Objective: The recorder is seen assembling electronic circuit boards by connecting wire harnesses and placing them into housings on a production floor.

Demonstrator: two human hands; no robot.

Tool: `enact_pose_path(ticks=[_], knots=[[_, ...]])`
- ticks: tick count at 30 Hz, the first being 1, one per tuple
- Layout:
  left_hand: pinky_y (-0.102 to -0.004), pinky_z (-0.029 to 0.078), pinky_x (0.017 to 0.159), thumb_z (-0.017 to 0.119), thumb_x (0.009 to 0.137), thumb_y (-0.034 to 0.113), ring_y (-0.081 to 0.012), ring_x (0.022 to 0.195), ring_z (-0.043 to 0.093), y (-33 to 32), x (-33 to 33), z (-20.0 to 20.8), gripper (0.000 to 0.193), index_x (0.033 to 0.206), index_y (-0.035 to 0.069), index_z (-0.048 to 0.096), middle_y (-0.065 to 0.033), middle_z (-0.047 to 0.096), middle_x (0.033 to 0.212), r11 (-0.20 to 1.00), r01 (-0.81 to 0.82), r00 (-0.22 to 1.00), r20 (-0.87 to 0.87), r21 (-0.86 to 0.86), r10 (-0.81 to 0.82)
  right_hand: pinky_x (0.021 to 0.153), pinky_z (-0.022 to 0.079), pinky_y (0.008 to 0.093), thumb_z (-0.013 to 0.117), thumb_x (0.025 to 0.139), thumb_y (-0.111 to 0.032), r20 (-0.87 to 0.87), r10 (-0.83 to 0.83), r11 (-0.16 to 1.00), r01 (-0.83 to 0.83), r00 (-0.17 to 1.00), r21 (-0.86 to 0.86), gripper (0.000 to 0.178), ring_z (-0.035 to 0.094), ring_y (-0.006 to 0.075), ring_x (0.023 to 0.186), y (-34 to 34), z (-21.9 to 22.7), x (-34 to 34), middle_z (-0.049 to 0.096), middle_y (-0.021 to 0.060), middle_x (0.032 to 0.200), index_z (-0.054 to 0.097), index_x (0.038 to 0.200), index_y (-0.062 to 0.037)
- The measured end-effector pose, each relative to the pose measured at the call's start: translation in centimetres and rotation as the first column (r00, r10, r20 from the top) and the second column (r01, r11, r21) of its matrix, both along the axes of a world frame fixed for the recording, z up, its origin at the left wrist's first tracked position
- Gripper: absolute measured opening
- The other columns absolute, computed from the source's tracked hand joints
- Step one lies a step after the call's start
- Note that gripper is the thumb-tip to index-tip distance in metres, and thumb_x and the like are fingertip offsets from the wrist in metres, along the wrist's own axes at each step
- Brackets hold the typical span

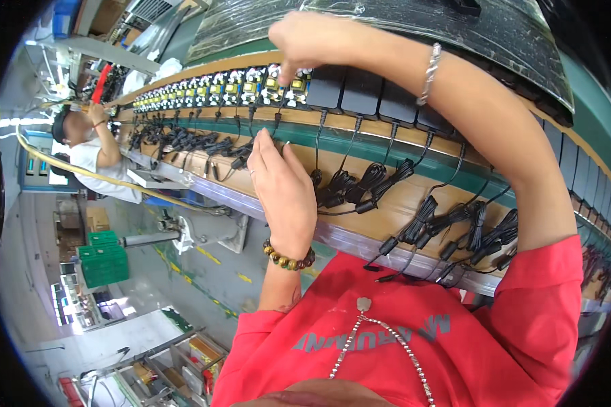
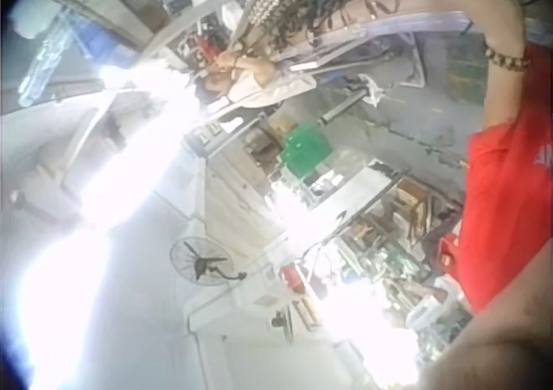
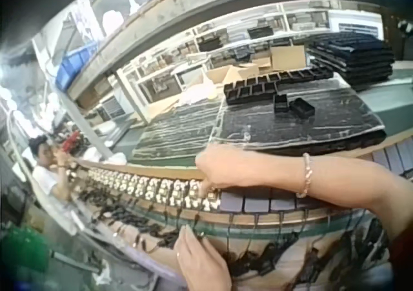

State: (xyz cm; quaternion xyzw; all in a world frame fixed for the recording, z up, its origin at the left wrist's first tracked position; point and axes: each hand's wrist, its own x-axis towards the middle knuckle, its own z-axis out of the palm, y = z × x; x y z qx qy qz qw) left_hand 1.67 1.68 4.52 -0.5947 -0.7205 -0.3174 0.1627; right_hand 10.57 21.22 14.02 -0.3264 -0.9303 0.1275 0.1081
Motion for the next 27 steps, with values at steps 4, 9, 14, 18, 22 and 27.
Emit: enact_pose_path(ticks=[4,9,14,18,22,27], knots=[[-0.0475,0.046,0.088,0.058,0.097,0.005,-0.041,0.106,0.057,1.7,-0.3,0.4,0.027,0.12,-0.008,0.057,-0.0251,0.065,0.103,0.997,0.008,0.998,0.063,-0.077,-0.003,0.063,0.053,0.0469,0.086,0.073,-0.037,-0.057,0.101,0.995,-0.102,0.993,-0.012,0.053,0.067,0.0431,0.07,0.8,-1.3,0.2,0.064,0.0273,0.07,0.066,0.074,0.0121],[-0.0473,0.045,0.082,0.063,0.096,0.01,-0.0373,0.086,0.059,2.4,0.1,1.1,0.021,0.109,-0.006,0.063,-0.02,0.067,0.088,0.984,0.059,0.953,0.302,-0.166,-0.007,0.062,0.053,0.0463,0.081,0.079,-0.033,-0.087,0.161,0.986,-0.165,0.983,-0.031,0.049,0.066,0.0448,0.069,0.9,-2.1,1.2,0.062,0.0269,0.067,0.065,0.076,0.0131],[-0.042,0.045,0.066,0.065,0.097,0.016,-0.0358,0.063,0.056,2.4,0.2,0.6,0.017,0.098,-0.001,0.069,-0.015,0.065,0.07,0.979,0.04,0.932,0.361,-0.198,0.035,0.062,0.053,0.0454,0.075,0.087,-0.029,-0.078,0.221,0.972,-0.226,0.972,-0.068,0.045,0.066,0.0444,0.07,0.1,-2.8,3.4,0.062,0.0271,0.068,0.064,0.076,0.0138],[-0.0337,0.037,0.051,0.063,0.099,0.018,-0.0243,0.051,0.051,3.2,-1.4,-0.9,0.021,0.094,-0.002,0.069,-0.0086,0.061,0.063,0.956,0.17,0.913,0.404,-0.24,-0.061,0.061,0.053,0.0456,0.073,0.087,-0.028,-0.069,0.17,0.981,-0.175,0.983,-0.08,0.044,0.065,0.0442,0.07,0.3,-5.3,4.7,0.062,0.0266,0.067,0.064,0.076,0.0134],[-0.025,0.031,0.047,0.061,0.102,0.021,-0.0104,0.05,0.044,3.4,0.2,-0.4,0.026,0.095,-0.002,0.068,0.0001,0.053,0.06,0.894,0.379,0.574,0.818,-0.238,-0.026,0.063,0.053,0.0451,0.074,0.086,-0.028,-0.31,0.229,0.973,-0.23,0.923,0.035,0.043,0.066,0.0423,0.07,0.2,-7.2,7.6,0.062,0.0258,0.067,0.065,0.073,0.012],[-0.022,0.02,0.047,0.059,0.104,0.021,-0.0025,0.052,0.03,4.7,1.8,0.9,0.026,0.095,-0.003,0.065,0.0062,0.039,0.061,0.812,0.481,0.421,0.9,-0.329,0.115,0.06,0.051,0.0436,0.07,0.091,-0.031,0.029,0.243,0.966,-0.239,0.97,-0.094,0.044,0.065,0.0388,0.069,-0.3,-5.3,8.6,0.063,0.025,0.07,0.065,0.076,0.0096]])
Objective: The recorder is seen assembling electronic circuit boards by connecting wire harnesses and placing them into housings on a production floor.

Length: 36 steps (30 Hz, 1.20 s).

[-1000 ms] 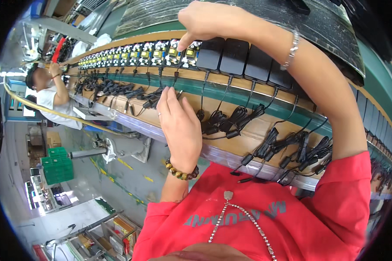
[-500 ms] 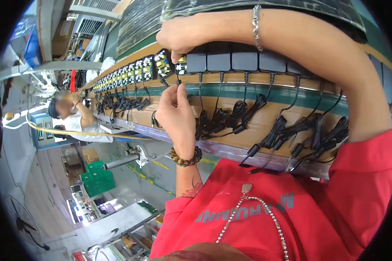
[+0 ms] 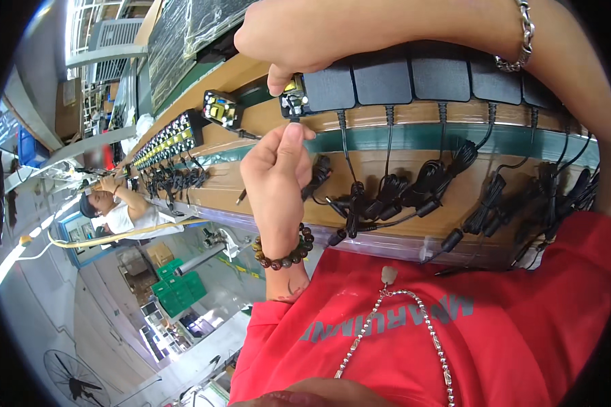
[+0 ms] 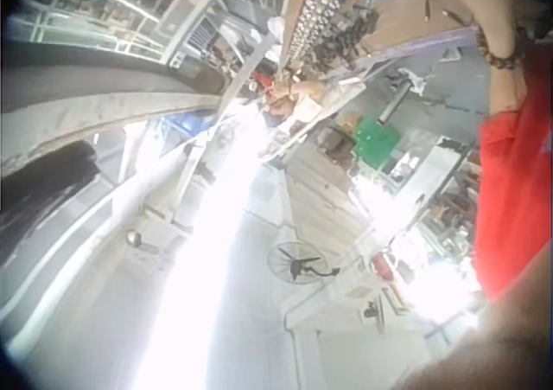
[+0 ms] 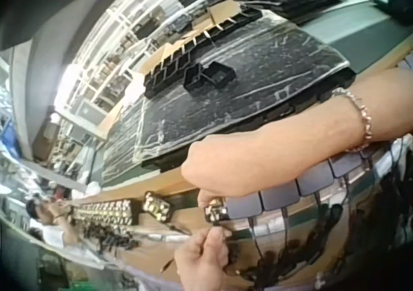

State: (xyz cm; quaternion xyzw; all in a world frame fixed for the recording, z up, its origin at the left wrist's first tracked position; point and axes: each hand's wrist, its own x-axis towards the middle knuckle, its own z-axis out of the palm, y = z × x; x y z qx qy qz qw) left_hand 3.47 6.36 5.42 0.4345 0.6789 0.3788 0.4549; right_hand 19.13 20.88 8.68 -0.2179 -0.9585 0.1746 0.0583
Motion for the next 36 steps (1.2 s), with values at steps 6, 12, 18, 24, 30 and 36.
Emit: enact_pose_path(ticks=[6,12,18,24,30,36], knots=[[-0.0239,0.018,0.043,0.054,0.106,0.021,-0.0032,0.046,0.024,0.6,-0.3,0.3,0.028,0.09,-0.002,0.061,0.0064,0.035,0.056,0.981,0.074,0.937,0.349,-0.181,-0.007,0.05,0.052,0.0396,0.079,0.081,-0.025,-0.395,-0.065,0.989,0.111,0.916,0.095,0.033,0.066,0.0316,0.055,0.3,-3.5,-0.1,0.065,0.018,0.06,0.07,0.072,0.006],[-0.0235,0.021,0.041,0.053,0.106,0.022,-0.004,0.042,0.026,1.2,-0.6,1.3,0.03,0.089,-0.001,0.061,0.0051,0.038,0.053,0.951,0.113,0.944,0.329,-0.288,-0.013,0.05,0.052,0.0392,0.079,0.077,-0.023,-0.266,-0.034,0.992,0.065,0.963,0.109,0.03,0.066,0.0315,0.055,0.8,-2.4,-1.2,0.065,0.0171,0.061,0.07,0.069,0.004],[-0.0261,0.025,0.039,0.049,0.108,0.027,-0.0089,0.037,0.031,0.7,0.5,1.5,0.036,0.094,-0.004,0.06,0.0005,0.04,0.051,0.974,0.106,0.993,-0.033,-0.202,-0.115,0.052,0.051,0.0413,0.078,0.077,-0.025,-0.225,0.028,0.982,0.015,0.974,0.188,0.031,0.065,0.0331,0.055,1.6,-3.4,-2.4,0.064,0.0177,0.059,0.069,0.065,0.0014],[-0.0265,0.026,0.038,0.049,0.108,0.028,-0.0107,0.036,0.035,1.7,-0.4,2.4,0.037,0.094,-0.004,0.06,-0.0021,0.042,0.05,0.943,0.168,0.985,0.075,-0.287,-0.153,0.052,0.051,0.0413,0.078,0.077,-0.026,-0.219,0.021,0.973,0.03,0.975,0.227,0.031,0.064,0.0325,0.055,1.8,-3.5,-3.0,0.064,0.0175,0.059,0.069,0.065,0.001],[-0.0262,0.026,0.038,0.048,0.108,0.029,-0.0091,0.033,0.03,2.2,-0.7,2.6,0.038,0.089,-0.001,0.058,-0.0002,0.039,0.047,0.912,0.192,0.981,0.046,-0.362,-0.189,0.052,0.051,0.0413,0.078,0.077,-0.027,-0.193,0.035,0.961,0.02,0.981,0.276,0.031,0.064,0.0317,0.054,1.6,-3.6,-3.0,0.063,0.0173,0.058,0.069,0.065,0.0006],[-0.0261,0.024,0.036,0.051,0.107,0.029,-0.008,0.034,0.029,3.9,-1.8,3.6,0.039,0.081,0.0,0.057,0.0008,0.039,0.046,0.821,0.238,0.956,0.276,-0.518,-0.103,0.052,0.051,0.0414,0.079,0.076,-0.028,-0.147,0.035,0.967,0.004,0.988,0.256,0.031,0.065,0.0316,0.055,1.8,-3.8,-3.2,0.064,0.0174,0.059,0.071,0.069,0.0011]])
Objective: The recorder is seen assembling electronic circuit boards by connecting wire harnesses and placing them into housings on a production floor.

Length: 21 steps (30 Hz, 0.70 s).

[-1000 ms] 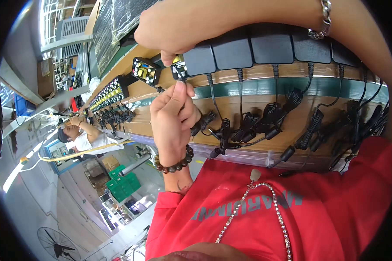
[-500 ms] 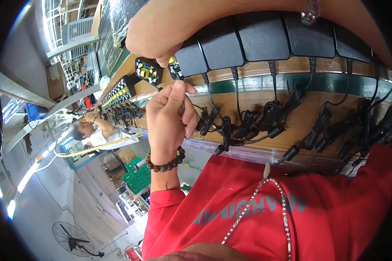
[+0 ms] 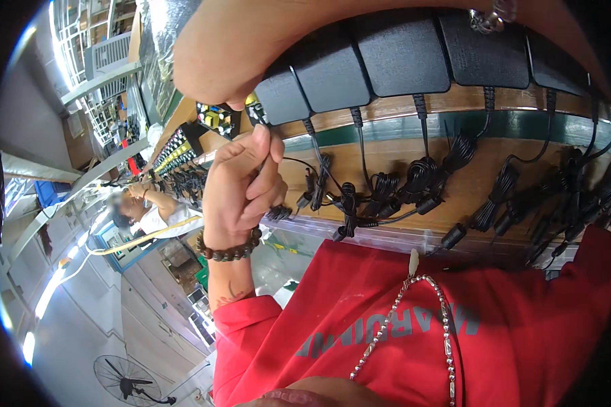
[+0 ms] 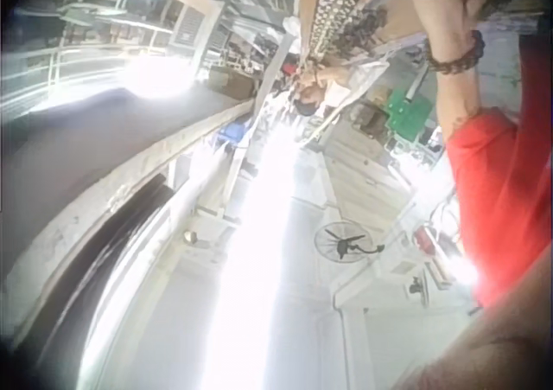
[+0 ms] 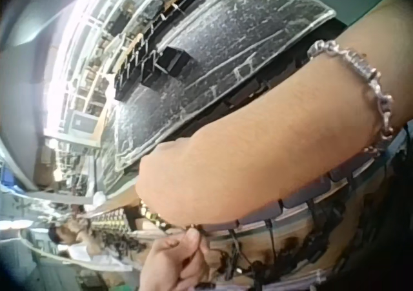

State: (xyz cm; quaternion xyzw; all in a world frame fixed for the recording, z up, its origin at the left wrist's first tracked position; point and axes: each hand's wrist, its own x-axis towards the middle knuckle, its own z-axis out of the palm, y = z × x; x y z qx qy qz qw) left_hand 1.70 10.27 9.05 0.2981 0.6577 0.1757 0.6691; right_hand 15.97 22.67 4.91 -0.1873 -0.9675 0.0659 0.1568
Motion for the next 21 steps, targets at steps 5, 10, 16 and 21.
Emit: enact_pose_path(ticks=[5,10,16,21], knots=[[-0.0262,0.025,0.037,0.053,0.106,0.03,-0.0083,0.034,0.03,0.4,-0.1,0.2,0.037,0.087,-0.001,0.061,0.0014,0.04,0.047,0.998,0.006,1.0,0.017,-0.058,-0.005,0.053,0.052,0.0416,0.079,0.077,-0.03,-0.079,-0.019,0.995,0.011,0.997,-0.101,0.034,0.066,0.032,0.056,0.2,0.4,0.5,0.065,0.018,0.061,0.072,0.072,0.0029],[-0.0289,0.037,0.046,0.063,0.101,0.028,-0.013,0.044,0.041,-3.7,0.9,-1.7,0.034,0.097,-0.005,0.062,-0.0007,0.045,0.054,0.892,0.168,0.888,-0.457,0.421,0.049,0.054,0.052,0.0424,0.079,0.082,-0.033,-0.147,-0.067,0.97,0.03,0.987,-0.241,0.04,0.068,0.0332,0.058,0.0,-1.2,0.1,0.065,0.0192,0.062,0.072,0.076,0.0061],[-0.0333,0.046,0.065,0.074,0.093,0.027,-0.0184,0.069,0.053,-4.3,-1.7,-3.9,0.04,0.107,-0.009,0.061,-0.0058,0.055,0.074,0.347,0.721,0.31,-0.726,0.601,0.614,0.074,0.052,0.0421,0.074,0.086,-0.031,0.013,-0.146,0.941,0.143,0.989,-0.307,0.041,0.065,0.0357,0.081,-1.4,1.4,3.5,0.064,0.0208,0.081,0.063,0.087,0.0079],[-0.0355,0.046,0.073,0.076,0.09,0.026,-0.0208,0.079,0.054,-2.0,-2.9,-3.8,0.044,0.112,-0.008,0.06,-0.0092,0.055,0.088,0.639,0.349,0.591,-0.69,0.686,0.418,0.081,0.051,0.0421,0.073,0.088,-0.034,-0.013,-0.186,0.905,0.166,0.983,-0.392,0.042,0.064,0.0346,0.093,-1.9,1.7,3.7,0.064,0.0206,0.093,0.061,0.095,0.0059]])
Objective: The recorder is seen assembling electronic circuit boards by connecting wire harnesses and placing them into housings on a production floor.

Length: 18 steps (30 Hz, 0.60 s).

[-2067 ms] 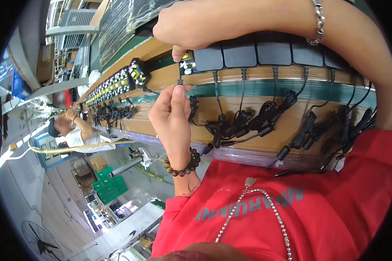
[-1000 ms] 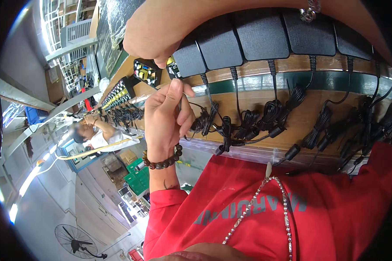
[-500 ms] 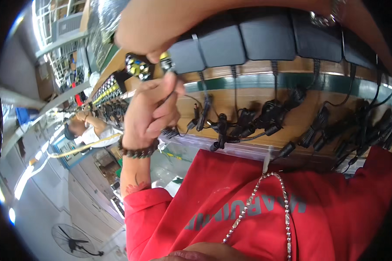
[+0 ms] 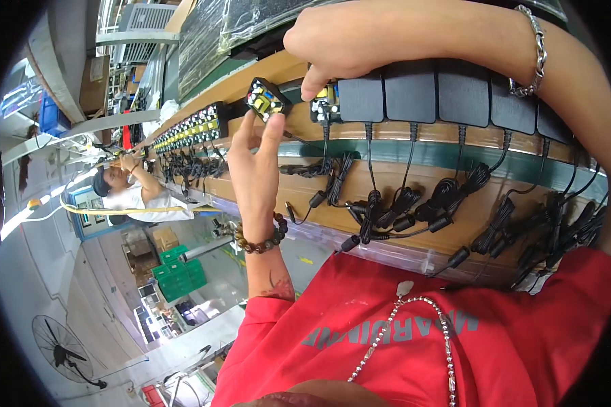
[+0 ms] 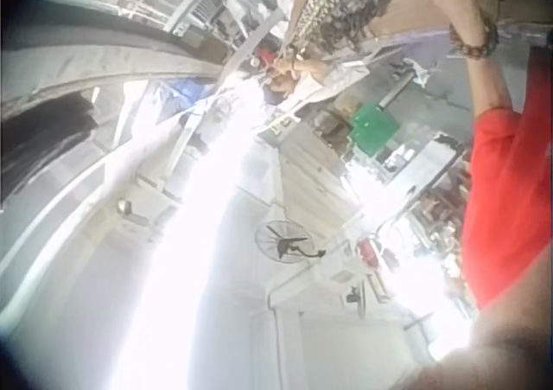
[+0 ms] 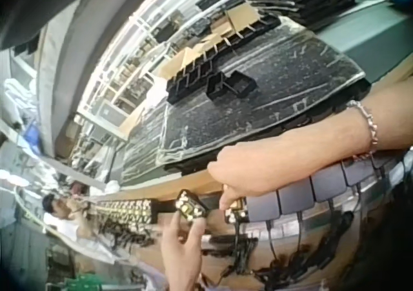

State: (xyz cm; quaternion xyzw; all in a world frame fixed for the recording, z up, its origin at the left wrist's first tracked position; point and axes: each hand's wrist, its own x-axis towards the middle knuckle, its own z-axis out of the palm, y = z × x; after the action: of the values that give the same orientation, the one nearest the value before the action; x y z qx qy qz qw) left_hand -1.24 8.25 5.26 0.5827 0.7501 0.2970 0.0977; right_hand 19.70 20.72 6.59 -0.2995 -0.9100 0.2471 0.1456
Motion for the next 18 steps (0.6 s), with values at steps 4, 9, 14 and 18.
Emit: enact_pose_path(ticks=[4,9,14,18], knots=[[-0.0354,0.046,0.073,0.076,0.09,0.026,-0.0212,0.078,0.054,1.1,0.3,1.0,0.043,0.112,-0.007,0.06,-0.0091,0.054,0.087,0.959,0.147,0.986,0.11,-0.241,-0.123,0.083,0.05,0.0423,0.07,0.09,-0.036,-0.173,-0.035,0.993,0.053,0.984,0.105,0.044,0.063,0.0345,0.097,0.5,-2.0,-0.4,0.064,0.0208,0.095,0.061,0.097,0.0062],[-0.0335,0.047,0.07,0.076,0.09,0.025,-0.0198,0.075,0.055,0.3,1.9,1.0,0.037,0.107,-0.006,0.063,-0.0071,0.055,0.08,0.98,0.198,0.98,-0.003,-0.031,-0.198,0.066,0.051,0.0438,0.063,0.096,-0.036,-0.11,0.138,0.99,-0.133,0.984,0.056,0.048,0.066,0.0408,0.076,0.6,1.5,-0.4,0.063,0.0272,0.075,0.063,0.084,0.0102],[-0.0319,0.048,0.066,0.074,0.092,0.021,-0.0181,0.071,0.06,-2.2,2.7,0.4,0.031,0.102,-0.007,0.067,-0.0078,0.06,0.073,0.981,0.043,0.992,0.124,-0.189,-0.02,0.085,0.05,0.0424,0.067,0.092,-0.038,0.076,0.046,0.999,-0.045,0.996,-0.007,0.046,0.062,0.0363,0.097,0.4,0.3,-2.5,0.064,0.0211,0.097,0.061,0.099,0.0066],[-0.0322,0.049,0.064,0.071,0.095,0.02,-0.0176,0.071,0.064,-2.8,2.8,-0.8,0.029,0.099,-0.008,0.07,-0.0077,0.066,0.074,0.991,0.029,0.949,0.314,-0.128,0.012,0.085,0.05,0.0433,0.069,0.091,-0.036,0.203,0.078,0.995,-0.063,0.976,-0.076,0.044,0.062,0.0374,0.097,0.4,1.1,-3.4,0.062,0.0211,0.099,0.059,0.102,0.0055]])
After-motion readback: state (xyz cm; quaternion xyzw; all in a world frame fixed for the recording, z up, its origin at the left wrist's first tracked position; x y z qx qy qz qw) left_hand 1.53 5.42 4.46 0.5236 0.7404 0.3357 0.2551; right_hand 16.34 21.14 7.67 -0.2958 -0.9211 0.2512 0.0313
